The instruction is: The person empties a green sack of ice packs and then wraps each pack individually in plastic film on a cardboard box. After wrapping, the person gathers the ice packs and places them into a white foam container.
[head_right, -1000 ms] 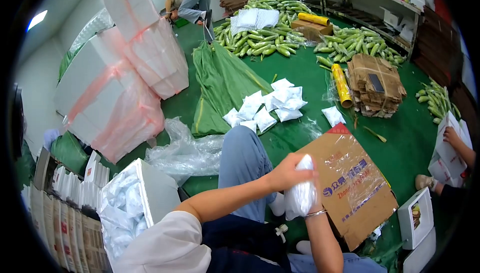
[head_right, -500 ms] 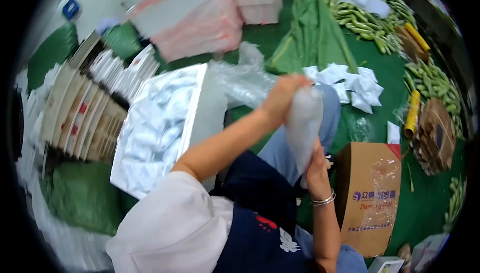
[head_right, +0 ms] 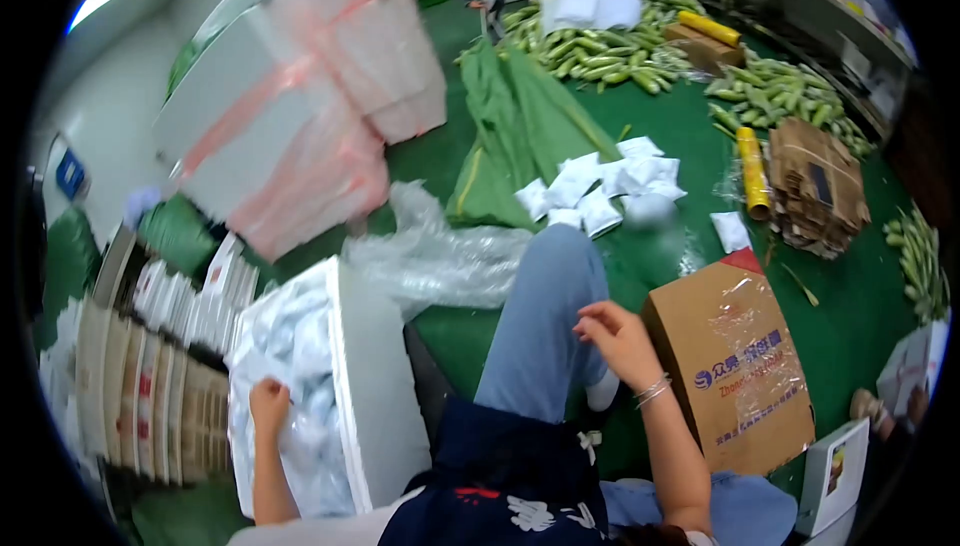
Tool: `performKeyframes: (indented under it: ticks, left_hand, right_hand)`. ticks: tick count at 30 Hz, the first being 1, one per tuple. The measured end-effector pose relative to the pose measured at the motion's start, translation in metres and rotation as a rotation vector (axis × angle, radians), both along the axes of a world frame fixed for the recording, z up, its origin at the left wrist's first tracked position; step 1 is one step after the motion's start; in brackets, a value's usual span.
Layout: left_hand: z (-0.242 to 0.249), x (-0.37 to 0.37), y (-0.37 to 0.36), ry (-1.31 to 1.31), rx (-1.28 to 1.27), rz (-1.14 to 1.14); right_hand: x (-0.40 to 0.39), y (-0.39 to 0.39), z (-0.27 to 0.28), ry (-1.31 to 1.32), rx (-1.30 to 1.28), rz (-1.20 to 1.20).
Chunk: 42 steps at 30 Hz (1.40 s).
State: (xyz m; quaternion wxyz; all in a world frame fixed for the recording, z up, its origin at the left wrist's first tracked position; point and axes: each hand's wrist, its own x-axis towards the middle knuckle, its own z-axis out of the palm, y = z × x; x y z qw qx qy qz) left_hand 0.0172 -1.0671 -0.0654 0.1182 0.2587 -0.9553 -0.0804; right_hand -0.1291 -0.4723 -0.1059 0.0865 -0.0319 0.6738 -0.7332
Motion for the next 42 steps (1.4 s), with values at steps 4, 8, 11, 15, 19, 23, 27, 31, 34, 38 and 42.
performKeyframes:
  ticks: [4,8,11,15,19,23,27,31,34,38,42]
  left_hand:
    - [0.005,-0.004,0.075,0.166,-0.070,-0.066]
    - [0.000,-0.003,0.096,0.115,-0.384,-0.192]
    - [-0.004,-0.026,0.138,0.252,-0.225,-0.448]
    - [0.001,-0.119,0.216,0.401,0.312,-0.576]
    - [-0.022,-0.176,0.279,0.243,0.593,-0.760]
    - [-0.045,-0.177,0.314,0.064,0.638,-0.927]
    - [-0.072,-0.169,0.307,-0.018,0.680,-0.883]
    - [-0.080,-0.163,0.299,-0.036,0.687,-0.797]
    - [-0.078,-0.161,0.301,-0.127,0.709,-0.765]
    - [-0.081,-0.164,0.310,-0.164,0.699,-0.790]
    - [-0.080,-0.166,0.317,-0.165,0.691,-0.817]
  right_hand:
    - [-0.008,-0.009,-0.022,-0.006,0.049,0.046]
    - [-0.013,-0.010,-0.023,0.096,0.056,0.028]
    - [-0.015,-0.004,-0.026,0.089,0.110,-0.007]
    - [-0.014,0.008,-0.020,0.082,0.143,-0.026]
    - [-0.013,0.022,-0.018,0.042,0.170,-0.116]
    - [-0.007,0.034,-0.010,-0.018,0.102,-0.189]
    - [-0.008,0.042,-0.018,0.031,0.087,-0.246]
    - [-0.012,0.043,-0.025,0.022,0.029,-0.283]
    - [-0.012,0.043,-0.025,0.022,0.034,-0.285]
    - [-0.010,0.045,-0.025,0.029,0.034,-0.290]
    - [-0.009,0.051,-0.030,0.037,0.029,-0.320]
